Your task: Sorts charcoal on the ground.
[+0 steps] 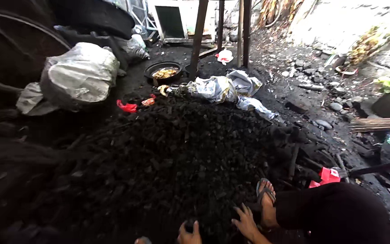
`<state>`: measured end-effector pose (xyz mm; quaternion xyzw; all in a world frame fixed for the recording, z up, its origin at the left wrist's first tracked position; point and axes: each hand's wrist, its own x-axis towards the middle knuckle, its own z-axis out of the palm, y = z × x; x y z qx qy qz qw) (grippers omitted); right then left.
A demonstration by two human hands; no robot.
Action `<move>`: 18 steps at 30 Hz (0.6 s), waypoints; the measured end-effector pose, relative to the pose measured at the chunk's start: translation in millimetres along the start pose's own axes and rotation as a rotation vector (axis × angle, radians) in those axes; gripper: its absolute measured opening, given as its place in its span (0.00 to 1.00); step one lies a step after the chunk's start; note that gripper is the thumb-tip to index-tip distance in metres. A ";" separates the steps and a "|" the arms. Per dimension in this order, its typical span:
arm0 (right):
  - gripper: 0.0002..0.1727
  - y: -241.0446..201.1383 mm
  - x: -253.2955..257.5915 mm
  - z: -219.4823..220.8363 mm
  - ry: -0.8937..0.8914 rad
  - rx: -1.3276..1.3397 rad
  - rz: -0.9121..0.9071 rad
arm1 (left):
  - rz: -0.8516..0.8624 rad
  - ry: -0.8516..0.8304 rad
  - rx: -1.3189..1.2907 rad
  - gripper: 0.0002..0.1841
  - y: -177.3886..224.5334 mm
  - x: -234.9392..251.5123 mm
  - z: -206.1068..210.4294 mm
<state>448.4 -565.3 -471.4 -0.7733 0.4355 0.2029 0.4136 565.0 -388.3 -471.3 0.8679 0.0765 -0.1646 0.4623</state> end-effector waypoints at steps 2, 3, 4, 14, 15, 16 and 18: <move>0.31 -9.7 -6.6 -2.7 -0.072 -0.042 -0.062 | -0.006 0.022 -0.059 0.30 2.5 -9.7 3.0; 0.31 -13.2 -11.3 -5.2 -0.090 -0.070 -0.091 | -0.021 0.025 -0.071 0.29 5.6 -13.1 1.9; 0.31 -15.7 -16.2 -8.5 -0.099 -0.079 -0.121 | -0.034 0.017 -0.084 0.29 9.3 -14.9 -0.8; 0.27 -3.7 -41.9 -38.9 -0.027 0.309 -0.169 | -0.176 0.035 -0.264 0.34 46.1 -32.7 -32.1; 0.27 0.0 -41.3 -39.4 -0.009 0.343 -0.143 | -0.209 0.045 -0.254 0.36 42.2 -32.3 -31.9; 0.28 5.6 -41.3 -38.5 0.019 0.387 -0.111 | -0.239 0.057 -0.252 0.36 35.2 -31.6 -30.6; 0.30 17.7 -40.2 -34.9 0.111 0.499 -0.018 | -0.296 0.078 -0.276 0.36 20.5 -29.5 -28.2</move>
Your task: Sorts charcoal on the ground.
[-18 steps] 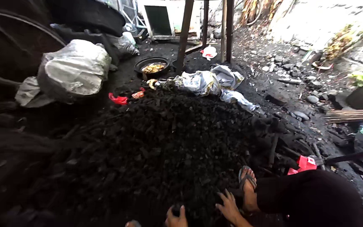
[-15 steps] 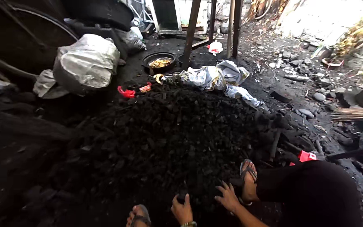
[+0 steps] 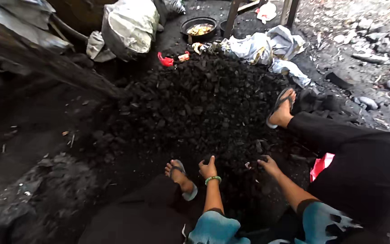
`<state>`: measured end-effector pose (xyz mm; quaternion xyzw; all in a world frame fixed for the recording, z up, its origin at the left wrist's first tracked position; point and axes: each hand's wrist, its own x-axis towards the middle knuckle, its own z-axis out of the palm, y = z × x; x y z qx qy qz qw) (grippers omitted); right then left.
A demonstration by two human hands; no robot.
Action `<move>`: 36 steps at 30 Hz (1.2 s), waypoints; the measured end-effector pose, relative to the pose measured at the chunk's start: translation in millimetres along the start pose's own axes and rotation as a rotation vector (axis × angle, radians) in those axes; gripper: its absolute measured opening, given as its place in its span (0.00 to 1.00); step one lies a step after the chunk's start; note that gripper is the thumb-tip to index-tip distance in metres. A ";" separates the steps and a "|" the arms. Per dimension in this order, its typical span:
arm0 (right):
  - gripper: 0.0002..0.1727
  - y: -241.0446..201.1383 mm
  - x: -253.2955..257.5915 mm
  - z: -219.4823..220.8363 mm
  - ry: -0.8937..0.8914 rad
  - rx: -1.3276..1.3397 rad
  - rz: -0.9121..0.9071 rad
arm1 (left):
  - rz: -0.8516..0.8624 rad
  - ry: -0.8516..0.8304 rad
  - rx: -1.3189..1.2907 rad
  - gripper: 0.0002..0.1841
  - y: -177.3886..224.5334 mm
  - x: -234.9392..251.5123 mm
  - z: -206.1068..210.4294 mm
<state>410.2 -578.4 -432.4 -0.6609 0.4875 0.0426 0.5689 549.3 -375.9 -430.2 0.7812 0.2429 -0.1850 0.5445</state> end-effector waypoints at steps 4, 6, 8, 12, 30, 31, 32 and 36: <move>0.32 1.3 9.0 -5.3 0.247 0.229 0.172 | -0.078 0.018 -0.115 0.34 -3.4 5.6 -1.6; 0.34 3.3 22.3 -6.1 0.312 0.327 0.219 | -0.088 0.023 -0.126 0.33 -3.0 5.5 -1.5; 0.34 4.7 36.8 -8.5 0.333 0.366 0.242 | -0.071 0.058 -0.077 0.32 -5.6 7.5 1.1; 0.39 9.4 65.7 -18.7 0.379 0.321 0.215 | -0.049 0.129 -0.059 0.32 -21.7 11.8 1.8; 0.37 -35.1 108.5 54.3 0.093 -0.128 0.027 | -0.071 -0.205 0.520 0.31 26.5 -1.3 113.0; 0.37 -37.6 108.4 59.2 0.058 -0.020 0.011 | -0.070 -0.225 0.535 0.32 29.6 -0.4 114.6; 0.38 -40.0 107.1 65.3 0.015 0.101 0.014 | -0.064 -0.234 0.523 0.32 32.5 1.1 114.2; 0.38 -50.8 101.5 91.1 -0.119 0.336 0.027 | -0.116 -0.188 0.160 0.34 36.6 18.8 103.0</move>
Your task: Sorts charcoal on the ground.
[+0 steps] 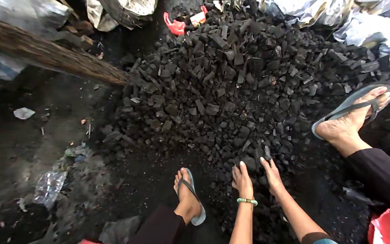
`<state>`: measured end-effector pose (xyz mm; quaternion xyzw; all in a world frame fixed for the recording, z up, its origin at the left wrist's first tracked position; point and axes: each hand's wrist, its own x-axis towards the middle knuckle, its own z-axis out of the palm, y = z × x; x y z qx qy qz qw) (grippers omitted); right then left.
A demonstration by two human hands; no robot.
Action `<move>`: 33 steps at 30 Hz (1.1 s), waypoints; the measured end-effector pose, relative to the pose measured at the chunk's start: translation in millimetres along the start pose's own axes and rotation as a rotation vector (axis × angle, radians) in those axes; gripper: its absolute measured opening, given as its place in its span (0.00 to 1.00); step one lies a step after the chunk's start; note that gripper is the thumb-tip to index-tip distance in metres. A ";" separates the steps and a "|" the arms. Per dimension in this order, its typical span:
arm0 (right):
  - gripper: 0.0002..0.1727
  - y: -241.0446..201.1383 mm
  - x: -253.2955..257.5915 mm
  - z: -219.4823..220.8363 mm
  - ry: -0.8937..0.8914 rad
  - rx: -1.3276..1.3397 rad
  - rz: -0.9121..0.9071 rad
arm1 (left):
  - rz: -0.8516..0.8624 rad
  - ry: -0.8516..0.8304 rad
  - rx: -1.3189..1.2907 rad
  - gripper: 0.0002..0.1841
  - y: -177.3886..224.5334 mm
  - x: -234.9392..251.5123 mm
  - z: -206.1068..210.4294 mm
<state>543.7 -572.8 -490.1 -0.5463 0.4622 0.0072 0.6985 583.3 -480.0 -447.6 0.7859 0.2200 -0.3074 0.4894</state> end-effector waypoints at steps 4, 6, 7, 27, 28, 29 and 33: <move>0.37 -9.3 10.8 28.2 -0.047 0.211 0.020 | -0.154 -0.007 -0.377 0.39 22.4 17.0 -13.4; 0.37 -35.2 21.1 47.5 -0.071 0.246 0.010 | -0.215 -0.052 -0.496 0.40 52.2 29.2 -25.9; 0.37 -54.6 27.3 57.5 -0.087 0.254 -0.008 | -0.222 -0.090 -0.542 0.40 71.7 35.1 -34.5; 0.30 75.1 -39.5 -91.0 0.568 -0.524 0.163 | -0.315 0.465 -0.113 0.46 -90.5 -12.0 -67.7; 0.31 79.7 -39.4 -85.3 0.504 -0.574 0.160 | -0.408 0.465 -0.109 0.47 -105.2 -24.7 -61.6; 0.32 81.2 -39.1 -79.0 0.437 -0.629 0.146 | -0.498 0.460 -0.089 0.47 -118.9 -35.4 -56.1; 0.33 84.5 -51.2 -72.0 0.334 -0.738 0.133 | -0.787 0.453 -0.098 0.45 -154.7 -71.4 -38.1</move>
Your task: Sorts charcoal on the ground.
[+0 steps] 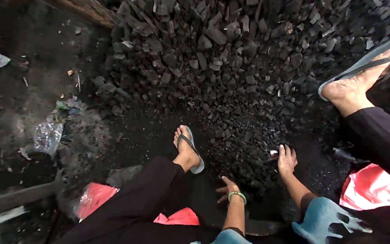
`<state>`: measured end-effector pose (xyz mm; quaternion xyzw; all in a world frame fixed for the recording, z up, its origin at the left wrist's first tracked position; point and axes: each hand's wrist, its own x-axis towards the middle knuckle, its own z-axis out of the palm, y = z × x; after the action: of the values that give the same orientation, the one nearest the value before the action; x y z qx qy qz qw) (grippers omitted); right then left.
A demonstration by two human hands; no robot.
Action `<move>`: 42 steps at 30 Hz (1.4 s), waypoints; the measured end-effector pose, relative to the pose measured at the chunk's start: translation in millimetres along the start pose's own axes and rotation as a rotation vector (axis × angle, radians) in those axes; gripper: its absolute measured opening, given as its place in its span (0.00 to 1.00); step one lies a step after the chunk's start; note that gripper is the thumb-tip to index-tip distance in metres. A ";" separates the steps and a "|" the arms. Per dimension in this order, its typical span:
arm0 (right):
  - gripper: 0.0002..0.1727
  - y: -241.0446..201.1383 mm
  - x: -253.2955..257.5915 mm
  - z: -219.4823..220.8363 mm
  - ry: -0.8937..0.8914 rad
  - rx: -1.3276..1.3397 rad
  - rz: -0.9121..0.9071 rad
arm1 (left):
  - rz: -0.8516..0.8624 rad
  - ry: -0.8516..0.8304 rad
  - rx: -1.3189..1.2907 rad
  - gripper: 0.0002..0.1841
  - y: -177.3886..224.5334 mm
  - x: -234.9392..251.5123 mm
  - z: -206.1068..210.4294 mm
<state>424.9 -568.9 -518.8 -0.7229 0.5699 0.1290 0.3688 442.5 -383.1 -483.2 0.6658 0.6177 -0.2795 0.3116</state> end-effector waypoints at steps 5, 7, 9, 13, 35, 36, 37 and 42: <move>0.35 19.5 -42.8 -4.9 0.150 0.085 0.305 | -0.110 -0.056 -0.034 0.45 -21.0 -3.5 16.5; 0.40 16.1 -59.9 12.7 0.094 0.205 0.511 | -0.136 -0.111 -0.087 0.47 -26.5 -6.9 26.3; 0.41 5.1 -76.5 28.8 -0.013 0.220 0.493 | -0.144 -0.167 -0.195 0.50 -26.9 -11.0 35.4; 0.36 -13.7 -88.3 36.6 -0.049 0.364 0.427 | -0.134 -0.238 -0.373 0.50 -14.1 -36.6 38.3; 0.31 -96.8 -48.1 21.9 -0.072 0.073 -0.107 | -0.021 -0.319 -0.384 0.45 82.5 -80.2 42.6; 0.28 -92.0 -49.7 19.6 -0.071 0.071 -0.140 | -0.002 -0.329 -0.372 0.45 77.6 -79.8 45.5; 0.26 -86.9 -50.2 16.4 -0.079 0.089 -0.160 | 0.019 -0.359 -0.373 0.45 72.3 -78.5 48.0; 0.23 -60.6 -43.6 -0.1 -0.177 0.432 -0.199 | 0.092 -0.515 -0.275 0.43 60.8 -80.6 43.8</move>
<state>466.7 -532.4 -468.9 -0.6657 0.4758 0.0298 0.5740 497.2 -471.3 -446.4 0.5520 0.5194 -0.3384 0.5577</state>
